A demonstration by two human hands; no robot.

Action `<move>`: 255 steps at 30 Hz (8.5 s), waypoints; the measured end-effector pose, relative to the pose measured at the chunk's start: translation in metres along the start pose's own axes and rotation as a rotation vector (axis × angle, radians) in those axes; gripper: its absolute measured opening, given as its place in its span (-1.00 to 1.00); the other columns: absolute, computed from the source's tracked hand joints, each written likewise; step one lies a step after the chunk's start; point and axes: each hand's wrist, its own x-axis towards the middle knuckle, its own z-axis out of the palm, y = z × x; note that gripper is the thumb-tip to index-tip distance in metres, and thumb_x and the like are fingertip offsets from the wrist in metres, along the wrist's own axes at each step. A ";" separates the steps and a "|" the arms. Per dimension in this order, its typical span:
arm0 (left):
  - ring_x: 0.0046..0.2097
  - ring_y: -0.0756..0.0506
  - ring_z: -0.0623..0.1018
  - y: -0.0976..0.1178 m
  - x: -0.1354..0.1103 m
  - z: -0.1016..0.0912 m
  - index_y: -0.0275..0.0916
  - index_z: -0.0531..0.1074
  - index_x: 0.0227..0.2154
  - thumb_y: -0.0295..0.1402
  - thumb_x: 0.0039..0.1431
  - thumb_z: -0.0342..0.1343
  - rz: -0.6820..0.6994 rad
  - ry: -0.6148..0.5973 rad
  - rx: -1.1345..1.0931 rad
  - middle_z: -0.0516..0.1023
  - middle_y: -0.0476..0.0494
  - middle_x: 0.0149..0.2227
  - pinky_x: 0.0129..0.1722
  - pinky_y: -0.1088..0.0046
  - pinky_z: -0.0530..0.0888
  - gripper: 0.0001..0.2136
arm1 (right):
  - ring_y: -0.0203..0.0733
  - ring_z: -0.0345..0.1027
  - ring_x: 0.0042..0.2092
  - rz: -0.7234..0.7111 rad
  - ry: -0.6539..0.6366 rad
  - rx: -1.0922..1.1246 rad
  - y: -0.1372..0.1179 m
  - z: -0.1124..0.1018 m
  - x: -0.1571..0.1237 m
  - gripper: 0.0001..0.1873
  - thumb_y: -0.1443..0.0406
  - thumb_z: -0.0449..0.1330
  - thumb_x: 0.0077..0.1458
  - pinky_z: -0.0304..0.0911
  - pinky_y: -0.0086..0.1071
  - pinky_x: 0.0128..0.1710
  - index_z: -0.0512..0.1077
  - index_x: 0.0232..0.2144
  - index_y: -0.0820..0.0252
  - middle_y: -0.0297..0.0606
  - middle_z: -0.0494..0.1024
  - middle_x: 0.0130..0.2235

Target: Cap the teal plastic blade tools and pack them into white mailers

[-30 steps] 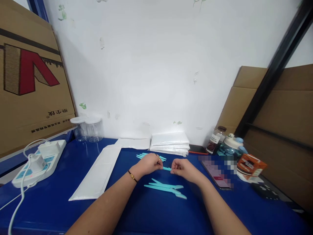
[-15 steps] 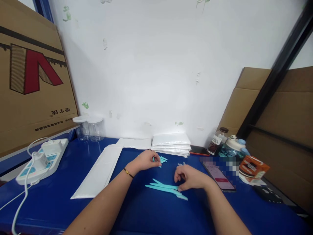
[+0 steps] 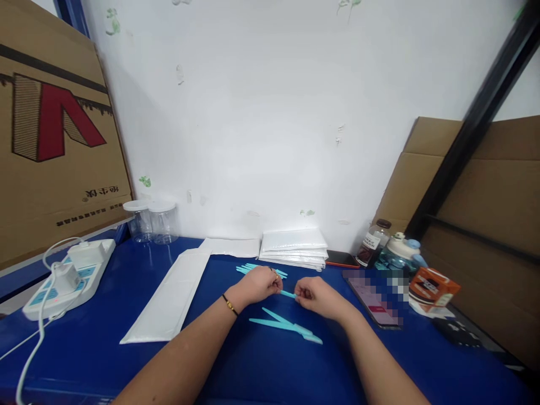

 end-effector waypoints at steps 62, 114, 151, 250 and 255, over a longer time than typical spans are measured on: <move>-0.29 -0.03 0.47 0.010 -0.001 -0.001 -0.16 0.47 -0.39 -0.39 0.10 0.07 0.114 -0.010 0.117 0.55 0.02 -0.36 -0.30 0.51 0.28 -0.91 | -0.33 0.27 -0.47 0.000 -0.047 -0.087 -0.011 -0.006 -0.010 -0.89 0.39 0.07 -0.02 0.05 -0.52 -0.50 0.41 -0.46 0.19 -0.35 0.47 -0.48; -0.26 -0.04 0.49 -0.028 0.006 0.010 -0.20 0.43 -0.36 -0.35 0.08 0.04 -0.510 0.071 -0.037 0.52 -0.05 -0.32 -0.35 0.53 0.32 -0.90 | -0.21 0.40 -0.27 0.091 0.211 -0.104 0.058 0.005 0.023 -0.80 0.34 0.06 0.04 0.18 -0.45 -0.29 0.51 -0.39 0.17 -0.28 0.53 -0.34; -0.31 -0.04 0.45 -0.014 -0.011 0.004 -0.16 0.48 -0.37 -0.13 -0.11 0.21 -0.183 -0.080 -0.159 0.49 -0.02 -0.34 -0.42 0.54 0.30 -0.73 | -0.13 0.29 -0.08 0.113 0.172 -0.317 0.041 0.013 0.033 -0.74 0.33 0.05 0.12 0.11 -0.33 -0.10 0.49 -0.19 0.09 -0.21 0.48 -0.16; -0.44 -0.04 0.44 0.010 -0.016 -0.005 -0.19 0.50 -0.48 -0.16 -0.07 0.16 -0.190 -0.179 -0.261 0.52 -0.05 -0.45 -0.54 0.52 0.24 -0.79 | -0.25 0.29 -0.41 0.149 0.192 0.082 0.060 0.006 0.006 -0.94 0.38 0.27 -0.26 0.14 -0.47 -0.44 0.47 -0.59 0.14 -0.33 0.44 -0.45; -0.45 -0.02 0.43 0.005 -0.013 -0.002 -0.22 0.48 -0.45 -0.26 -0.01 0.09 -0.211 -0.124 -0.295 0.52 -0.06 -0.46 -0.55 0.53 0.22 -0.84 | -0.27 0.30 -0.44 0.132 0.166 0.127 0.050 0.003 0.005 -0.98 0.36 0.23 -0.19 0.12 -0.47 -0.45 0.44 -0.57 0.15 -0.35 0.45 -0.48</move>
